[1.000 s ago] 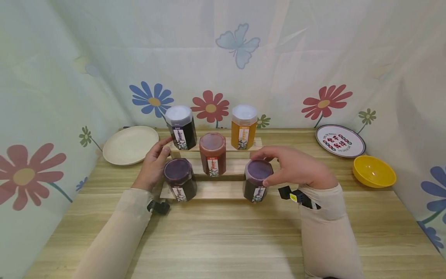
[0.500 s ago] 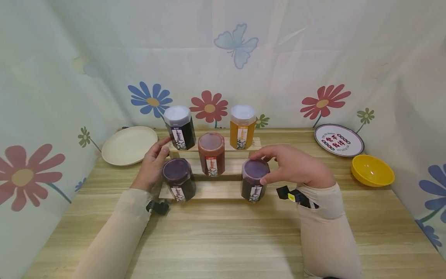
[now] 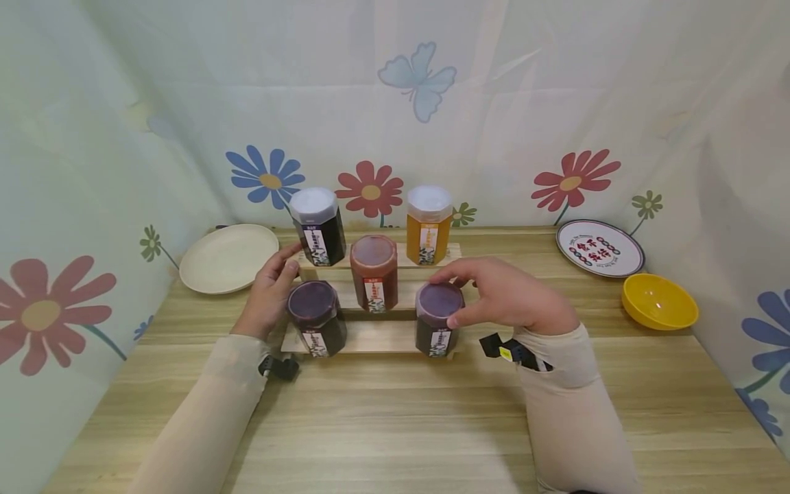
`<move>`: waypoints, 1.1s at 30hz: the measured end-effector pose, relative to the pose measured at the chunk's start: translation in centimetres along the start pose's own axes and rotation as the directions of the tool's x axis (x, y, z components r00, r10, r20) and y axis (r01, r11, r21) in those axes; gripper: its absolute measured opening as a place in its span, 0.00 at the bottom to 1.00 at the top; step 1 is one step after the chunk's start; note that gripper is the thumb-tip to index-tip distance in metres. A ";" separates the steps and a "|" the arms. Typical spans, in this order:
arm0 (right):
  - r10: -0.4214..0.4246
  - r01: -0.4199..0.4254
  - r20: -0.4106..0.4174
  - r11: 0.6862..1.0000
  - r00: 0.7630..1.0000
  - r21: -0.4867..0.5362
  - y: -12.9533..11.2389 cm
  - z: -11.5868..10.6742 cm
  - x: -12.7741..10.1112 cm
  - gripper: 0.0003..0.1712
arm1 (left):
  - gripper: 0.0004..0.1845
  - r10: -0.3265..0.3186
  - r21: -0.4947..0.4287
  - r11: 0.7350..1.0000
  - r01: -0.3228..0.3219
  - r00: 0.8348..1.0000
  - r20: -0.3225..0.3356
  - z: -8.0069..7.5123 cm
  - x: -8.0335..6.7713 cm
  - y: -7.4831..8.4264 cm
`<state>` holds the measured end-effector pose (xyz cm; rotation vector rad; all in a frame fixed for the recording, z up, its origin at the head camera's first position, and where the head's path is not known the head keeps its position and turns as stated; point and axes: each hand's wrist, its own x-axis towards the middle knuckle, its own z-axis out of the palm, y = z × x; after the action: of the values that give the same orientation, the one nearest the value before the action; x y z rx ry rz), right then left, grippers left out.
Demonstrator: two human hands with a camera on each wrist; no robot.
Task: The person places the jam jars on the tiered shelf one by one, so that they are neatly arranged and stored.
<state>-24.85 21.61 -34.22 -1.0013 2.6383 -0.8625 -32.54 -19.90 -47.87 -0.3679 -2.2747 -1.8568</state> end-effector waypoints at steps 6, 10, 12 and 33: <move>0.005 -0.005 -0.001 1.000 1.000 -0.007 0.0 0.2 0.3 0.34 | 0.25 0.003 -0.003 1.000 -0.003 1.000 0.001 0.0 -0.1 0.0; 0.012 -0.012 0.001 1.000 1.000 0.000 0.1 0.5 0.5 0.34 | 0.25 0.009 -0.011 1.000 -0.009 1.000 0.001 0.0 -0.1 0.0; 0.010 -0.010 0.002 1.000 1.000 0.014 0.0 0.6 0.7 0.34 | 0.24 0.008 -0.010 1.000 -0.008 1.000 0.001 0.0 -0.1 0.0; -0.026 0.026 -0.013 0.999 1.000 0.033 0.1 1.1 1.2 0.34 | 0.25 0.006 -0.001 1.000 -0.006 1.000 0.005 0.1 -0.1 0.0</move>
<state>-25.39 20.37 -35.12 -1.0276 2.6172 -0.9182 -32.48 -19.86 -47.92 -0.3797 -2.2737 -1.8557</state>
